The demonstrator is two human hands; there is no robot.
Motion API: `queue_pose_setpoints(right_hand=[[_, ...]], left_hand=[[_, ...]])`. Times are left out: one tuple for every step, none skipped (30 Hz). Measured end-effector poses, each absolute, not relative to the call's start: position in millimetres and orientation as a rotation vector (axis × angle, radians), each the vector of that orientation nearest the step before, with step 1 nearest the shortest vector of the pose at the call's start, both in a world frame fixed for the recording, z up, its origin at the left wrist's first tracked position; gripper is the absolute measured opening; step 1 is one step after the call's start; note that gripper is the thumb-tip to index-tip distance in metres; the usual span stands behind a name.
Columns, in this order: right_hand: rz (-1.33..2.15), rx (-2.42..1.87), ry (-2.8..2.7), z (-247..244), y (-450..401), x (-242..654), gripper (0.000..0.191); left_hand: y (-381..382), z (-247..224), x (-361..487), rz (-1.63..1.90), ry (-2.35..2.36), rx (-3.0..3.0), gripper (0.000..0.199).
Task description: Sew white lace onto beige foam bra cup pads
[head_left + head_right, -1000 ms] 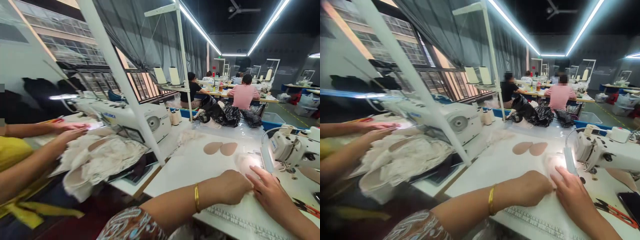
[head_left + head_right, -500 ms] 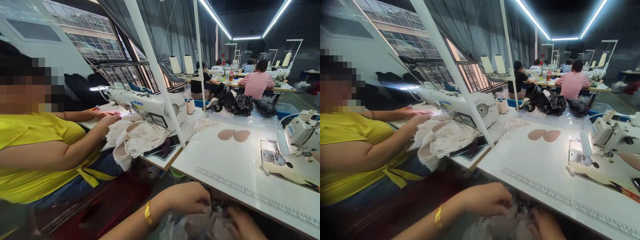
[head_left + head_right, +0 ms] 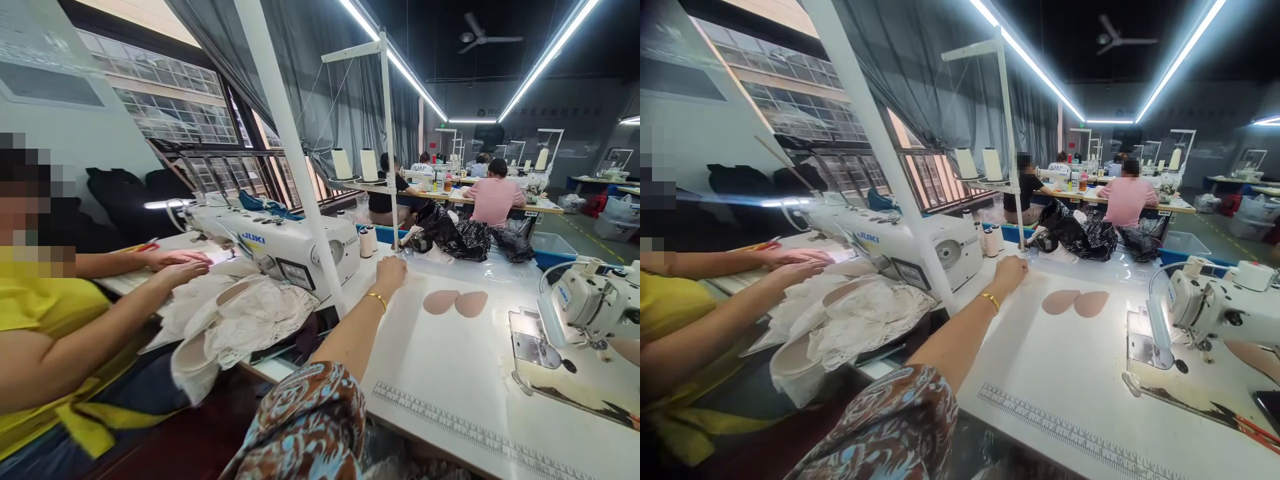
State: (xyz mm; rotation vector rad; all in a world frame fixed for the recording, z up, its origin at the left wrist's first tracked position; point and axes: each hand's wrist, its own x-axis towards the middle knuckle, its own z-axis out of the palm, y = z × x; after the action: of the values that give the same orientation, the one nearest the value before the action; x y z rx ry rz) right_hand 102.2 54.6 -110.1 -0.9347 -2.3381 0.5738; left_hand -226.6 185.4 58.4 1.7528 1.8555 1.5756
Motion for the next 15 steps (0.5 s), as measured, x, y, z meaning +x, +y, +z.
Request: queue_pose_setpoints(right_hand=[[0.633,-0.943,-2.334,-101.4,64.7,112.6,0.034],[0.716,-0.944,-2.321,-93.8,71.1,123.8,0.038],[0.791,-0.939,-2.296,-87.8,73.2,134.5,0.040],[0.861,-0.929,-2.257,-84.0,70.7,143.8,0.042],[0.914,-0.926,-2.197,-82.3,64.1,150.9,0.041],[0.951,-0.927,-2.128,-82.0,54.3,155.3,0.039],[0.976,-0.931,-2.062,-82.3,42.4,157.1,0.034],[0.987,-0.935,-2.006,-81.8,30.2,156.3,0.027],[0.986,-0.936,-1.960,-79.3,18.9,152.9,0.022],[0.976,-0.940,-1.908,-73.9,9.8,147.0,0.027],[0.963,-0.946,-1.852,-65.3,3.3,139.0,0.042],[0.947,-0.960,-1.762,-53.6,-0.5,129.3,0.057],[0.938,-0.981,-1.662,-39.8,-2.3,118.4,0.069],[0.945,-0.984,-1.615,-25.2,-2.5,107.3,0.069],[0.957,-0.951,-1.627,-11.4,-1.9,96.8,0.055]], left_hand=[[195.2,63.2,-229.5,1.632,1.859,1.718,0.027],[202.5,69.5,-232.3,1.707,1.857,1.681,0.024],[206.7,77.1,-234.5,1.801,1.844,1.645,0.022],[207.3,86.0,-235.4,1.906,1.822,1.613,0.021],[203.8,95.8,-234.4,2.009,1.794,1.588,0.020],[196.2,105.7,-231.1,2.103,1.733,1.582,0.020],[184.3,115.0,-224.9,2.172,1.638,1.603,0.020],[168.6,122.9,-215.6,2.201,1.524,1.656,0.022],[150.0,128.4,-203.4,2.189,1.306,1.746,0.025],[129.5,130.6,-188.7,2.112,1.117,1.862,0.027],[108.4,129.0,-172.3,1.957,1.009,2.017,0.026],[87.9,123.3,-155.3,1.762,0.894,2.176,0.024],[69.1,113.4,-138.8,1.542,0.780,2.293,0.023],[52.8,99.8,-124.0,1.370,0.697,2.319,0.026],[39.6,83.4,-111.7,1.284,0.661,2.252,0.031]])
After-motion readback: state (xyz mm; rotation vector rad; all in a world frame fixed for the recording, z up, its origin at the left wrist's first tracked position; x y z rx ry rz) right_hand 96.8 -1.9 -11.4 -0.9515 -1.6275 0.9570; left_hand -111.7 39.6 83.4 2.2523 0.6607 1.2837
